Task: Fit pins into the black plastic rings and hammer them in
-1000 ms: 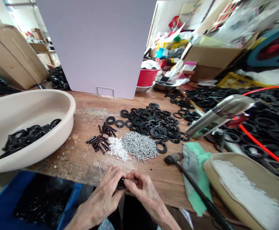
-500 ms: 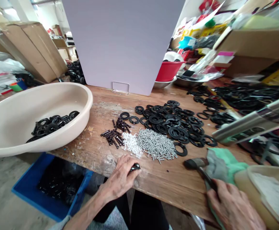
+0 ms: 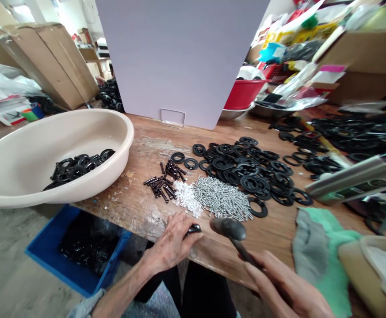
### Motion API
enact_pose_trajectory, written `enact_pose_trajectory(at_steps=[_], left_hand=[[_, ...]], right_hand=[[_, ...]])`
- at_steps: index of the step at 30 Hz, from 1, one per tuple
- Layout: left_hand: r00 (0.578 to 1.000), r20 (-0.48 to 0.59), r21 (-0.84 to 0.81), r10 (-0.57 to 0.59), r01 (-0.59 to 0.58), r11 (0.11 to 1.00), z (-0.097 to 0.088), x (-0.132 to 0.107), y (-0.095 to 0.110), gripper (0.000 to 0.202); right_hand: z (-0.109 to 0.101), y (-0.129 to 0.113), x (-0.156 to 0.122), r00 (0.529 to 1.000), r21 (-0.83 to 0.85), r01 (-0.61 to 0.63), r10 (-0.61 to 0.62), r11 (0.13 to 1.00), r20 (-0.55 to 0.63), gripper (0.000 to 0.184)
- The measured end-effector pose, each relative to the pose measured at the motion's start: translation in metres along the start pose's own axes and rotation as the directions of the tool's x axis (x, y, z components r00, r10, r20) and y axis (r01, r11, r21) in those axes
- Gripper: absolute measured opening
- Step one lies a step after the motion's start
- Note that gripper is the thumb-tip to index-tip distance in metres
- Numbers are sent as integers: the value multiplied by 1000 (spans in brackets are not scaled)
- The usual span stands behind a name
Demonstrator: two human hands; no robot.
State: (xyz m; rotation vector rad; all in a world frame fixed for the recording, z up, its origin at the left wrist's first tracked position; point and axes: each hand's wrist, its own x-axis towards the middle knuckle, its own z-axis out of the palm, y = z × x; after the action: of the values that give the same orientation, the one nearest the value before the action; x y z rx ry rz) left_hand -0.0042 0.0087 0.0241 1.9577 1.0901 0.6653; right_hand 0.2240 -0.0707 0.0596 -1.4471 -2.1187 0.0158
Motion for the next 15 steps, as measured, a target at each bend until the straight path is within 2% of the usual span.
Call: enact_pose_trajectory(at_steps=[2,6,10,12,15], left_hand=[[1000,5,7,19,-19,1000,1,0,-2,9],[999,-5,28,53,-53,998,4,0,-7,6],[996,-32,13,82,-82,997,4,0,-9,6],[996,-24,-3,85,-85,996,3,-1,-9,7],[996,-18,4,87,-87,996,2,-2,-7,8]], right_hand=[[6,-14,9,997,-53,64,-67,997,-48,25],[11,-21,10,999,-16,22,-22,1000,40,27],[11,-23,9,998,-65,44,-46,997,-37,26],[12,-24,11,998,-77,65,-66,995,-8,29],[9,-25,14,997,-78,26,-20,997,69,33]])
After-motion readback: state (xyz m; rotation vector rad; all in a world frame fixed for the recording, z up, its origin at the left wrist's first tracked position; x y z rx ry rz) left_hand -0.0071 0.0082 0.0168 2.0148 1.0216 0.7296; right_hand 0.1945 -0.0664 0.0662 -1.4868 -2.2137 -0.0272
